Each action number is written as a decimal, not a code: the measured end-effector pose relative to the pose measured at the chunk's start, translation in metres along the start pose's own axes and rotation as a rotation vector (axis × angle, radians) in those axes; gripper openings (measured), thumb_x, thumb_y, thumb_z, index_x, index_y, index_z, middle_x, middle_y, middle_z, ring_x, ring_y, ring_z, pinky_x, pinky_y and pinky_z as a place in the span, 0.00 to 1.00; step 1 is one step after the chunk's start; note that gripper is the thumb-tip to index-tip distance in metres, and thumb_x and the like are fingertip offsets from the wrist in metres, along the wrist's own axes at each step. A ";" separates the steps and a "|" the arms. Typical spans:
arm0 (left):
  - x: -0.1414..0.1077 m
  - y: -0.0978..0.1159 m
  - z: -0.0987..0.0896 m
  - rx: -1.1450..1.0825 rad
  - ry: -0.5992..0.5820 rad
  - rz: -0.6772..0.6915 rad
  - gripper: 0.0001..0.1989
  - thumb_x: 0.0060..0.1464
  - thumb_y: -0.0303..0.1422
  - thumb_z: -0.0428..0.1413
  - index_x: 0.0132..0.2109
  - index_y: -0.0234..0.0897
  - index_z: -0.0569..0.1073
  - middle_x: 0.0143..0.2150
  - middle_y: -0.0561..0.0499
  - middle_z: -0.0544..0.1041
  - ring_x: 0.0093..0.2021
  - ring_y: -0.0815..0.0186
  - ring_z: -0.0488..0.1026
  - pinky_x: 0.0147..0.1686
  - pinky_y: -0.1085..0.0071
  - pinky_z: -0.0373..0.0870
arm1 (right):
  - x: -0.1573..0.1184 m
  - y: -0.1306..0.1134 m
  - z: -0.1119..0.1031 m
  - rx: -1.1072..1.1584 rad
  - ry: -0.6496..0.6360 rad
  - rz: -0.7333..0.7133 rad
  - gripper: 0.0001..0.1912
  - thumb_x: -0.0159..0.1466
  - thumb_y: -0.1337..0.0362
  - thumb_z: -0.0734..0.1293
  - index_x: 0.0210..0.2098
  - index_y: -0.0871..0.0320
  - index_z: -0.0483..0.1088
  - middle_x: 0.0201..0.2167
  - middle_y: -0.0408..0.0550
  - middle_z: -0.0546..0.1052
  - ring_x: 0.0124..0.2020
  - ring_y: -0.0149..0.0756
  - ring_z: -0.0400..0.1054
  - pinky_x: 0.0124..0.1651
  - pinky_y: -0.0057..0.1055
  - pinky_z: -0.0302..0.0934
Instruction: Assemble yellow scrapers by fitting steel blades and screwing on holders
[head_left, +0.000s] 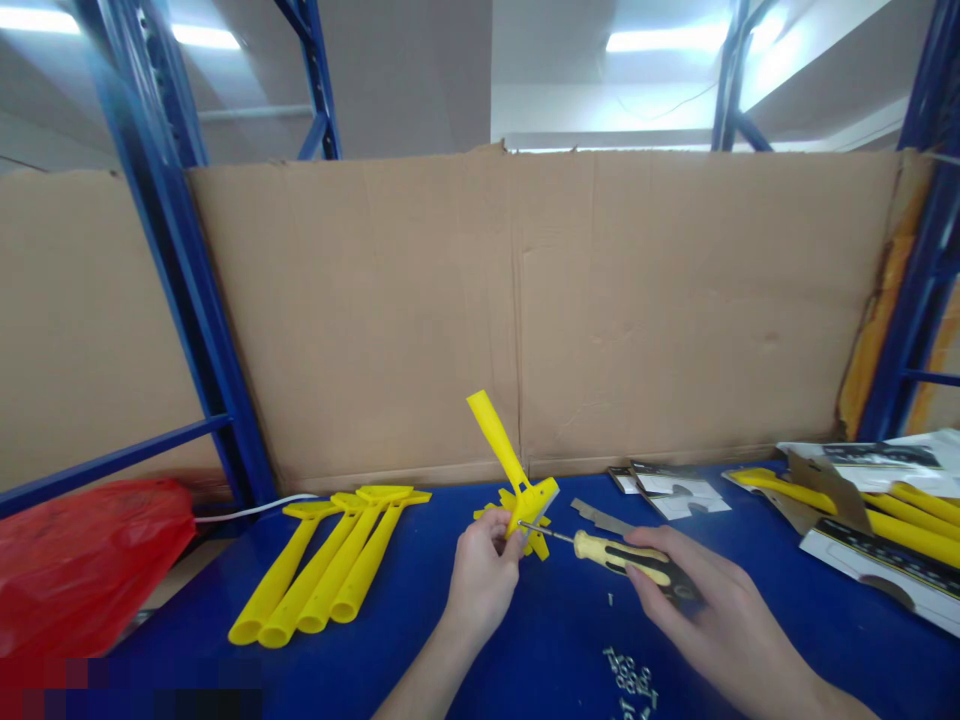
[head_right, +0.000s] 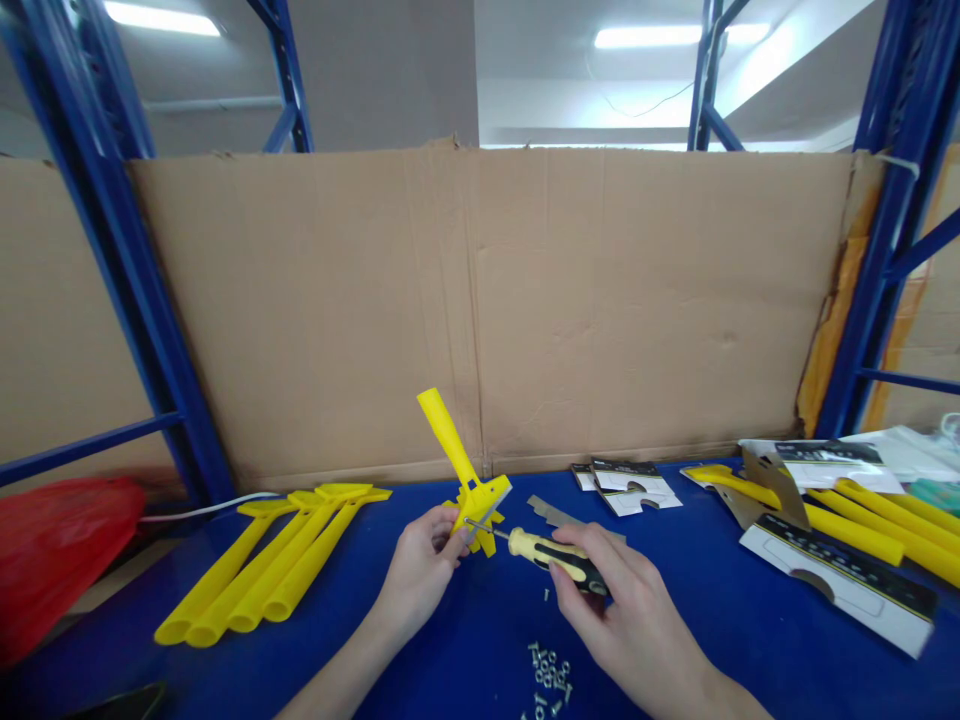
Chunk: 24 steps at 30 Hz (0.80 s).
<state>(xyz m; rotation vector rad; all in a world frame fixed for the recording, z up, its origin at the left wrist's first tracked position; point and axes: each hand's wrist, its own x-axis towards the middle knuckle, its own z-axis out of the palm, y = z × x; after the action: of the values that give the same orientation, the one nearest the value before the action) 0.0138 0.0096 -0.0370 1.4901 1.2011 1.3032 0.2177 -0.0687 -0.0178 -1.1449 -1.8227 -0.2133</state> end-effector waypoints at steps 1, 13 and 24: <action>0.001 -0.002 0.000 0.020 -0.003 0.018 0.01 0.47 0.27 0.57 0.30 0.36 0.72 0.26 0.50 0.77 0.27 0.64 0.75 0.27 0.72 0.67 | -0.002 0.000 0.001 -0.006 0.006 0.022 0.09 0.61 0.60 0.63 0.40 0.52 0.69 0.32 0.47 0.80 0.29 0.37 0.75 0.30 0.29 0.71; 0.003 -0.014 -0.003 0.302 0.061 0.126 0.03 0.50 0.26 0.53 0.31 0.38 0.70 0.25 0.51 0.75 0.26 0.65 0.72 0.26 0.74 0.60 | -0.004 -0.005 0.005 0.093 -0.005 0.073 0.14 0.61 0.64 0.61 0.47 0.53 0.59 0.42 0.51 0.69 0.38 0.38 0.73 0.32 0.28 0.71; 0.007 -0.010 -0.009 0.446 0.145 0.061 0.05 0.52 0.24 0.51 0.33 0.37 0.69 0.27 0.51 0.76 0.27 0.67 0.72 0.27 0.76 0.58 | 0.025 0.006 0.020 0.078 -0.032 0.254 0.15 0.63 0.53 0.58 0.40 0.55 0.69 0.23 0.45 0.76 0.22 0.37 0.71 0.24 0.29 0.63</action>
<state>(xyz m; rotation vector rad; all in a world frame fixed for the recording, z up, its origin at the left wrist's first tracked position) 0.0036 0.0190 -0.0440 1.7764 1.6316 1.2527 0.2073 -0.0389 -0.0112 -1.3167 -1.6784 0.0233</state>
